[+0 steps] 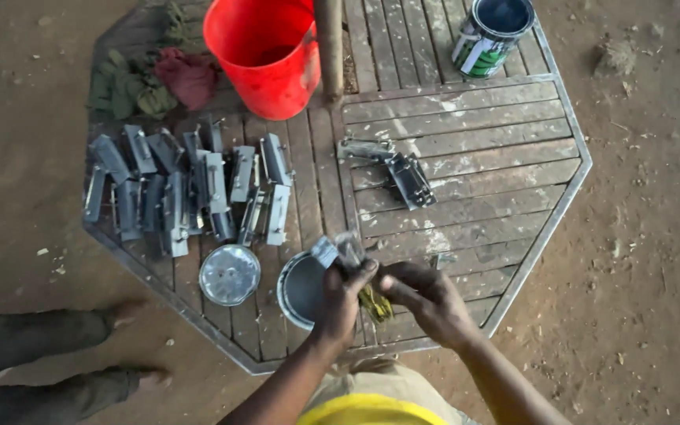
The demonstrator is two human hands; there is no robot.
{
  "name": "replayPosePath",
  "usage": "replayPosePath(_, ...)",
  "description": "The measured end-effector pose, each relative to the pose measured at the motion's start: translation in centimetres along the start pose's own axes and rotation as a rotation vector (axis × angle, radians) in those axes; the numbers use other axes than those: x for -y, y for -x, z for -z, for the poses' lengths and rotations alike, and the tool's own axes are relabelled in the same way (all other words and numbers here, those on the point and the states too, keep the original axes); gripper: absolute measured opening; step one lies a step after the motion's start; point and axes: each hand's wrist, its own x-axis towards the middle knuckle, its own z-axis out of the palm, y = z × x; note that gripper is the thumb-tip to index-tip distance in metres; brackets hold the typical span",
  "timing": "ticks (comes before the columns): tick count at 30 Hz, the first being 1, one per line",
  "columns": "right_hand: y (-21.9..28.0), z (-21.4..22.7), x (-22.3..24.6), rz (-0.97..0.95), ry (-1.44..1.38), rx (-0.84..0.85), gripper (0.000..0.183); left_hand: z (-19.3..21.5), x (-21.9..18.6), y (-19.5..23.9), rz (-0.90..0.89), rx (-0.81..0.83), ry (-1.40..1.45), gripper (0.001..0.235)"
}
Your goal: Painting metal brackets using a brush and paint on a workshop table
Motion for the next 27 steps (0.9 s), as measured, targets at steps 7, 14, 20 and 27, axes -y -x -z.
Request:
replayPosePath(7, 1.2, -6.8, 1.2, -0.090, 0.112, -0.416, 0.033, 4.3, -3.9, 4.0, -0.192, 0.074, -0.262, 0.049)
replayPosePath(14, 1.4, -10.5, 0.4, 0.327, -0.008, -0.304, 0.007, 7.3, -9.2, 7.2, -0.180, 0.055, -0.433, 0.063)
replayPosePath(20, 3.5, -13.4, 1.6, 0.184, -0.268, -0.357, 0.025, 10.1, -8.8, 7.1, -0.243, 0.068, -0.606, 0.054)
replayPosePath(27, 4.6, -15.5, 1.8, 0.243, -0.337, -0.389, 0.035, 10.9, -9.1, 7.1, -0.312, 0.011, -0.740, 0.042)
